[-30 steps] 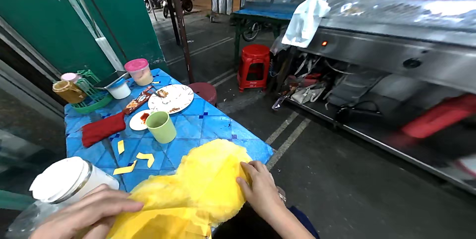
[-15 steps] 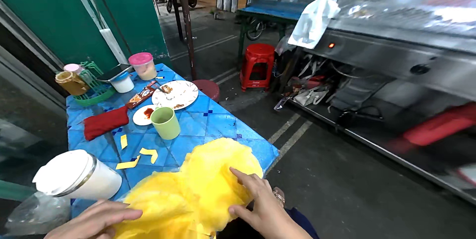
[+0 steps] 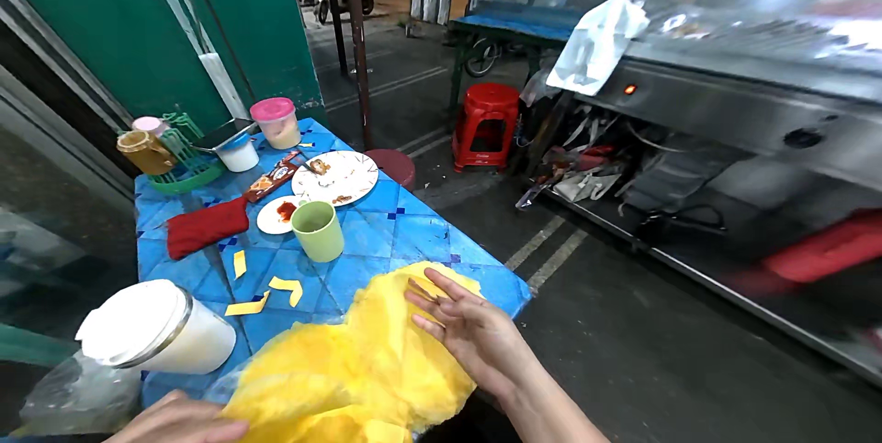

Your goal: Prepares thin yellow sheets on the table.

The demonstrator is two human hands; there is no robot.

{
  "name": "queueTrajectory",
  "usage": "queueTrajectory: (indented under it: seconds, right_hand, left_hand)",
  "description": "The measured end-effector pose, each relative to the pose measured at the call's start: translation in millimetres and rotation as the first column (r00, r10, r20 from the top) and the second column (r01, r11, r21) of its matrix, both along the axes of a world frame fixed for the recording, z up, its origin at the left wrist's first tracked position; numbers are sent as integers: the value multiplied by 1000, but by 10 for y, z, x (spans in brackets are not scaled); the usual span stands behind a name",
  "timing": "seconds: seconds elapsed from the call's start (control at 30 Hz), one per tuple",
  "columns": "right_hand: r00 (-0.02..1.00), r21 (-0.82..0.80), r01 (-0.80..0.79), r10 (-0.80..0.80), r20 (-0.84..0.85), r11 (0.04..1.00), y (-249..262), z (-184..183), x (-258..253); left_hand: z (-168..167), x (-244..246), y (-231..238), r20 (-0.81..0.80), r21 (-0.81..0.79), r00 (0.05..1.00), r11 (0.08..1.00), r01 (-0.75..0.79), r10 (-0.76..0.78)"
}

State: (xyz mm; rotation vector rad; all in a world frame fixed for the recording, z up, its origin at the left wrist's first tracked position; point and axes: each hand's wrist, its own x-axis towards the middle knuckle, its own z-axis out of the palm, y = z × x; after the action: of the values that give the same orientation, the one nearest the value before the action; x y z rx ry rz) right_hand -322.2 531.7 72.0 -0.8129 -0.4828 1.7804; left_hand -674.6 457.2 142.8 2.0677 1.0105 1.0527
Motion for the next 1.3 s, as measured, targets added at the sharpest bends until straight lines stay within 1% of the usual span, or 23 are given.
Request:
queueTrajectory:
  seconds: [0.1, 0.17, 0.2, 0.27, 0.3, 0.33, 0.4, 0.43, 0.47, 0.5, 0.53, 0.67, 0.8, 0.9, 0.97, 1.03, 1.07, 1.1, 1.17, 1.2, 1.23, 1.27, 1.3]
  right_hand:
    - [986, -25, 77, -72, 152, 997, 143, -233, -69]
    - [950, 54, 73, -86, 301, 996, 131, -313, -72]
    - [909, 140, 44, -97, 405, 989, 97, -360, -60]
    - [756, 365, -69, -190, 626, 929, -21, -478, -30]
    - [652, 458, -158, -256, 714, 875, -98, -526, -9]
    - [530, 497, -270, -304, 792, 824, -178, -559, 20]
    - [254, 420, -493, -336, 907, 762, -334, -597, 69]
    - [139, 356, -575, -341, 930, 737, -388, -640, 80]
    - [60, 299, -624, -336, 940, 722, -422, -692, 81]
    - [8, 269, -644, -345, 939, 716, -440, -747, 75]
    - [-14, 276, -640, -369, 929, 717, -447, -791, 63]
    - [-49, 317, -611, -435, 899, 726, -439, -863, 5]
    - [-26, 444, -570, -555, 831, 691, -405, -922, -18]
    - [0, 505, -552, -605, 796, 664, -421, -803, 1]
    - [25, 437, -615, -537, 843, 657, -492, -638, 71]
    - [46, 288, -700, -361, 931, 654, -560, -458, 165]
    - [96, 269, -706, -289, 953, 655, -576, -402, 198]
    - [203, 327, -668, -259, 944, 668, -581, -385, 212]
    - [562, 505, -483, -189, 805, 715, -541, -381, 188]
    - [742, 532, -384, -91, 665, 755, -501, -356, 159]
    - [876, 495, -302, 32, 482, 815, -460, -325, 123]
    - [947, 406, -252, 136, 291, 878, -429, -306, 87]
    - [969, 304, -240, 208, 135, 922, -409, -316, 65]
  left_hand:
    - [-28, 3, 4, 1, -8, 1000, 1000, 5, -5]
    - [-34, 16, 3, 5, -14, 1000, 1000, 0, 0]
    - [-35, 18, -2, 6, -18, 1000, 1000, -5, 5]
    - [-42, 14, -9, 4, -21, 1000, 1000, -14, 14]
    - [-47, 6, -4, -1, -19, 1000, 1000, -14, 14]
    - [-50, -1, 4, -7, -18, 1000, 1000, -14, 14]
    - [-51, 1, 20, -19, -21, 1000, 1000, -12, 12]
    - [-52, 11, 27, -23, -22, 1000, 1000, -13, 12]
    - [-53, 24, 37, -27, -24, 1000, 1000, -12, 12]
    - [-54, 38, 50, -30, -25, 999, 1000, -12, 11]
    - [-56, 50, 61, -33, -25, 999, 1000, -9, 8]
    - [-41, 95, 56, -35, -27, 999, 1000, -6, 6]
    - [-5, 121, 34, -37, -16, 999, 1000, -5, 5]
    - [52, 153, 20, -51, -4, 999, 1000, 11, -11]
    - [86, 191, 36, -49, -12, 998, 999, 37, -38]
    - [125, 248, 82, -53, -24, 995, 996, 87, -88]
    - [156, 292, 113, -60, -29, 992, 993, 114, -115]
    - [195, 345, 155, -67, -35, 987, 989, 144, -146]
    - [265, 479, 288, -90, -41, 974, 978, 205, -208]
    - [275, 565, 387, -107, -28, 969, 975, 219, -221]
    - [249, 659, 512, -137, 0, 968, 977, 213, -211]
    - [186, 764, 650, -185, 41, 968, 983, 180, -170]
    - [86, 876, 784, -252, 95, 964, 989, 116, -89]
